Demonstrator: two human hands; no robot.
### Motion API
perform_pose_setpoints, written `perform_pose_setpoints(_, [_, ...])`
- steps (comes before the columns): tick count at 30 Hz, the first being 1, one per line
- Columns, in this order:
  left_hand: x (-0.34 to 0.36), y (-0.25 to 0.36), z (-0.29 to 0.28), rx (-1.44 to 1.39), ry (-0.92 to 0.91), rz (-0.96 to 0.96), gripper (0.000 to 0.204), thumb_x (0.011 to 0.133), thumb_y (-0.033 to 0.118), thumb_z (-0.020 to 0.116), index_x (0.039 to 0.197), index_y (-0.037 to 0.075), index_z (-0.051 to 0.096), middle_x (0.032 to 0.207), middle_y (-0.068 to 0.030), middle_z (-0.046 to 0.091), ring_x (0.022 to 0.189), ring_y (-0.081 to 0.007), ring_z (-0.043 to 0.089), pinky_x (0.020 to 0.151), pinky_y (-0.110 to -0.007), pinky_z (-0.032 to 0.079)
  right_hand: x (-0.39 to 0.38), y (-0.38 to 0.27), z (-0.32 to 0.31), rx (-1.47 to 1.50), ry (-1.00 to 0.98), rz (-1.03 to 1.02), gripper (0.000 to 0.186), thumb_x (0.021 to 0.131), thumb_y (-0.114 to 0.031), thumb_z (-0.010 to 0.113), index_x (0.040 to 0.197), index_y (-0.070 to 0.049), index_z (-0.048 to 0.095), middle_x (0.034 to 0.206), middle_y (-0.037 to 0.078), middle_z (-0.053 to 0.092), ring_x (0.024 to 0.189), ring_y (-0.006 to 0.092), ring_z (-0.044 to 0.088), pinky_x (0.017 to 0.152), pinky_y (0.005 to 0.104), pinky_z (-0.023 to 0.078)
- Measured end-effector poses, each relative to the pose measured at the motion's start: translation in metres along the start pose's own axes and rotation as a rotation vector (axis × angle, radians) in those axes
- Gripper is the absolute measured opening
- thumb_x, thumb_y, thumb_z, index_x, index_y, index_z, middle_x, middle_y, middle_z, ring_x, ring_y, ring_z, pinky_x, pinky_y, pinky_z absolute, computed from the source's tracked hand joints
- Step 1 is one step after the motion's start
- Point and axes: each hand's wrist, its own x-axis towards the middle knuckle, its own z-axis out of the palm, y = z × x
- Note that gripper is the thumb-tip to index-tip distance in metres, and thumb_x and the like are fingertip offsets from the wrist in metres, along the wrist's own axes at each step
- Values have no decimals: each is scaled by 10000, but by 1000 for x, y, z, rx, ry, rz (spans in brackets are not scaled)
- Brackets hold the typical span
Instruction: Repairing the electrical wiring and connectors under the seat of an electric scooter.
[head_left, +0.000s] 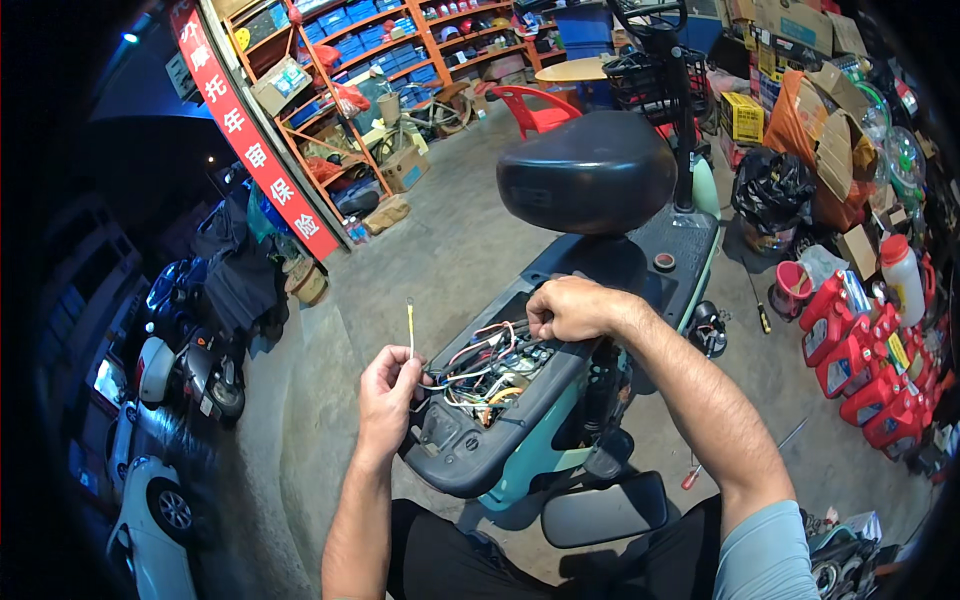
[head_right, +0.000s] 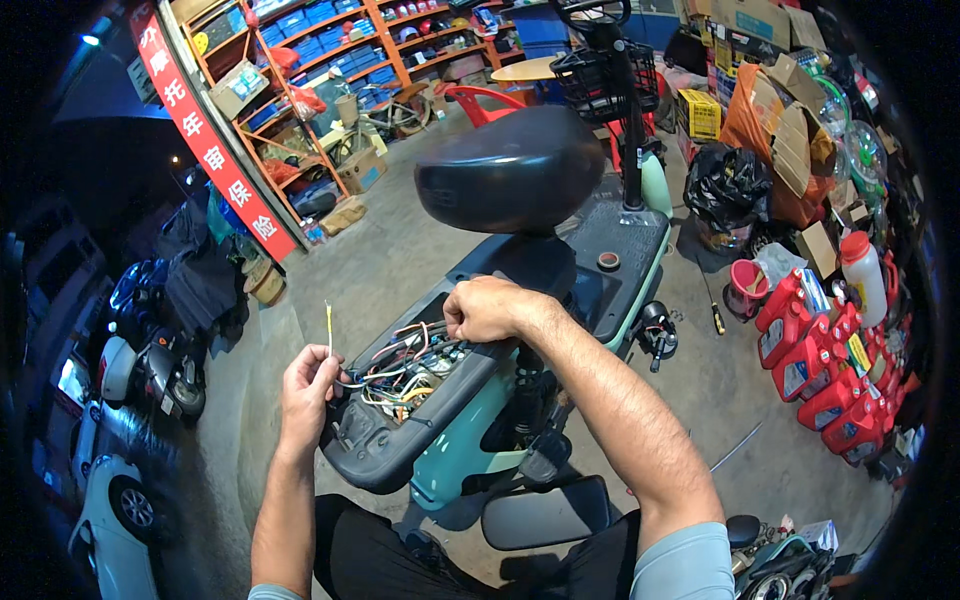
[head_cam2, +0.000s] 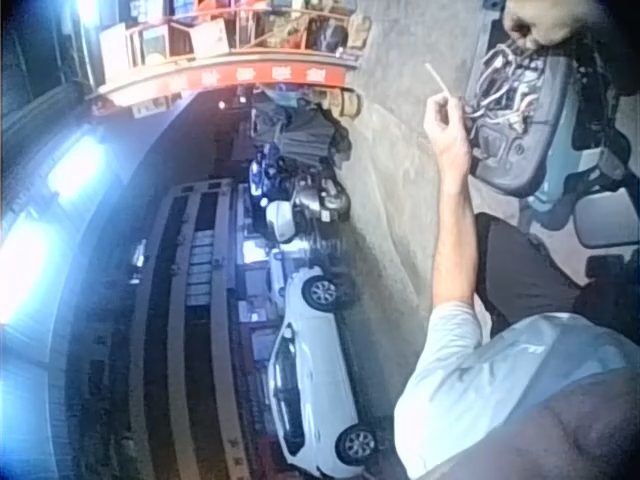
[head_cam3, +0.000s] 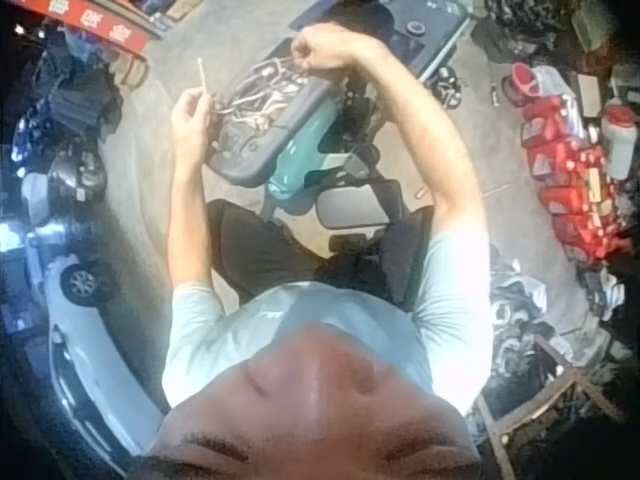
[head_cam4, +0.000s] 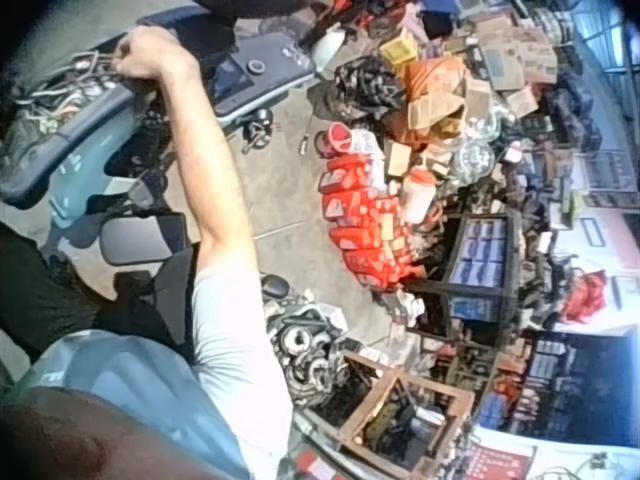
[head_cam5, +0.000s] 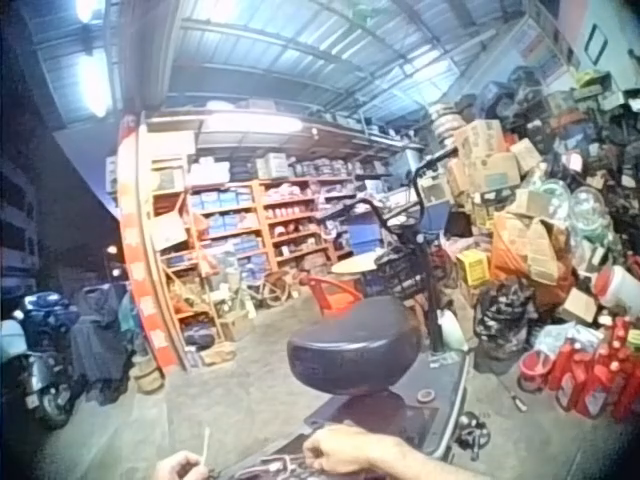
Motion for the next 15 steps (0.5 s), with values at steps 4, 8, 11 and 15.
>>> perform_pose_setpoints(4, [1, 0, 1, -31, -9, 7, 139, 1001, 171, 608, 1008, 32, 617, 798, -10, 652, 646, -42, 518, 596, -201, 424, 3, 18, 4, 133, 20, -58, 152, 833, -146, 727, 971, -92, 759, 970, 90, 756, 939, 237, 709, 858, 377, 538])
perform_pose_setpoints(8, [0, -2, 1, -11, -2, 1, 139, 1003, 179, 603, 1016, 41, 614, 794, -9, 655, 641, -40, 513, 582, -195, 400, -3, 13, -3, 276, -59, 6, 141, 832, -126, 764, 961, -70, 759, 910, 70, 757, 905, 179, 704, 829, 349, 544])
perform_pose_setpoints(11, [-2, 1, 2, -18, 0, 4, 138, 1001, 186, 602, 1017, 49, 610, 788, -4, 654, 635, -35, 502, 570, -187, 375, 1, 6, -4, 223, -83, 43, 137, 855, -121, 747, 954, -28, 733, 852, 54, 734, 828, 142, 675, 786, 334, 534])
perform_pose_setpoints(15, [-1, 2, 2, -33, -15, -13, 121, 996, 144, 608, 1008, 24, 617, 812, -12, 655, 676, -51, 552, 612, -211, 451, 9, 13, -7, 262, -110, 45, 129, 855, -130, 744, 941, -35, 730, 819, 44, 723, 788, 130, 659, 756, 331, 527])
